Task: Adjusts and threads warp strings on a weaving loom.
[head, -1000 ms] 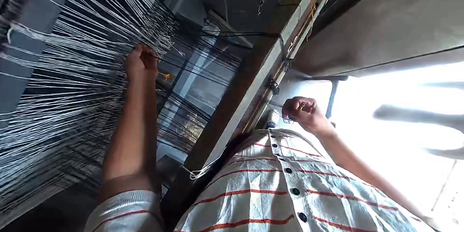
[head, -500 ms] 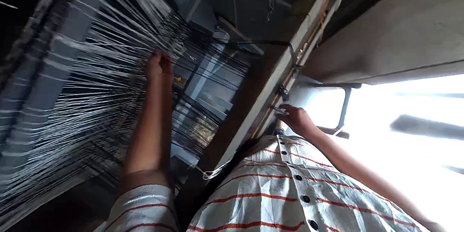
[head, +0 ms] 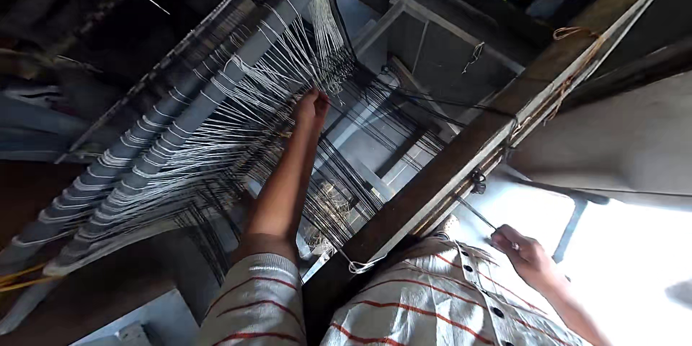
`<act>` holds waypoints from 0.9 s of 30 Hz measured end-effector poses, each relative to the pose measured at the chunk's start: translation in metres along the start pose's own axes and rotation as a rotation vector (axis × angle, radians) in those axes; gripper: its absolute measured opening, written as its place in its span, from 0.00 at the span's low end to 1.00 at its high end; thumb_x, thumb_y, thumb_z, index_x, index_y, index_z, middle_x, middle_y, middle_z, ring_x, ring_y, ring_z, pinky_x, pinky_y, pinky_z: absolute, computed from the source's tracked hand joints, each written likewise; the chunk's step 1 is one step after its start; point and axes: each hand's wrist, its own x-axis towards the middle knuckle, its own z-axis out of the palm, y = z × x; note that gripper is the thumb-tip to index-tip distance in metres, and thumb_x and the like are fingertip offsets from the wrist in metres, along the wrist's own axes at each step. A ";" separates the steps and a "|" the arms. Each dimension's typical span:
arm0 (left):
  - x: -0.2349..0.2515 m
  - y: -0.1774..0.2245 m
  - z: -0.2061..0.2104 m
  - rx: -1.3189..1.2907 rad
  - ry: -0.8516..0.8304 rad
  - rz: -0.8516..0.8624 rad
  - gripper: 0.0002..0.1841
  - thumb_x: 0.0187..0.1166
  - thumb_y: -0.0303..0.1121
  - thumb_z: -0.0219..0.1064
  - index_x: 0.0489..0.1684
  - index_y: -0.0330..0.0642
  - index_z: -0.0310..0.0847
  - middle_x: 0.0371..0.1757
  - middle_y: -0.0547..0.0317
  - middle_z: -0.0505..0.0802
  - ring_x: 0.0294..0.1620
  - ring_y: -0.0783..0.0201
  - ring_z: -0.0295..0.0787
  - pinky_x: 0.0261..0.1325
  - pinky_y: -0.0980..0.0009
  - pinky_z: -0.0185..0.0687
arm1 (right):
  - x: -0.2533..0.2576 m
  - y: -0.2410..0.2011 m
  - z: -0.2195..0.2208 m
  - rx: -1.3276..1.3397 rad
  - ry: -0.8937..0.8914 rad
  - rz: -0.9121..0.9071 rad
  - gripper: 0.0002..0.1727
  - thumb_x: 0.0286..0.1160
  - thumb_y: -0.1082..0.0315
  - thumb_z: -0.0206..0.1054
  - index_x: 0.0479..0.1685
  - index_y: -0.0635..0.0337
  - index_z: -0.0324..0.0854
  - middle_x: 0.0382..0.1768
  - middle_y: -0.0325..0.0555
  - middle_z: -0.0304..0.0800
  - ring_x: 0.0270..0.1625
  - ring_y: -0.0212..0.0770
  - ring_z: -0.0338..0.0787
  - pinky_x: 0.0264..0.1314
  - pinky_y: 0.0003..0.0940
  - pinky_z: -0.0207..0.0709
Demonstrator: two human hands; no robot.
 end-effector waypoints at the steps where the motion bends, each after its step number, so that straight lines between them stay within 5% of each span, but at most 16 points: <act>1: -0.002 0.001 0.002 -0.008 0.005 -0.010 0.05 0.92 0.30 0.52 0.51 0.42 0.72 0.31 0.63 0.85 0.30 0.72 0.85 0.42 0.76 0.86 | -0.002 0.000 0.000 -0.003 0.007 -0.004 0.17 0.79 0.65 0.54 0.33 0.70 0.83 0.22 0.48 0.83 0.26 0.31 0.81 0.32 0.28 0.75; 12: 0.002 0.009 0.004 -0.100 0.045 -0.009 0.10 0.94 0.36 0.49 0.43 0.47 0.75 0.28 0.67 0.83 0.27 0.74 0.84 0.38 0.78 0.85 | 0.000 0.004 0.007 0.022 0.029 -0.007 0.18 0.79 0.63 0.56 0.29 0.68 0.83 0.20 0.44 0.81 0.25 0.23 0.76 0.30 0.19 0.69; 27: -0.001 0.013 0.010 -0.120 0.120 -0.024 0.06 0.92 0.32 0.53 0.44 0.46 0.73 0.29 0.66 0.80 0.23 0.75 0.78 0.33 0.81 0.81 | 0.000 0.007 0.005 0.028 0.014 -0.018 0.19 0.80 0.63 0.55 0.29 0.68 0.83 0.21 0.43 0.81 0.26 0.21 0.76 0.31 0.17 0.69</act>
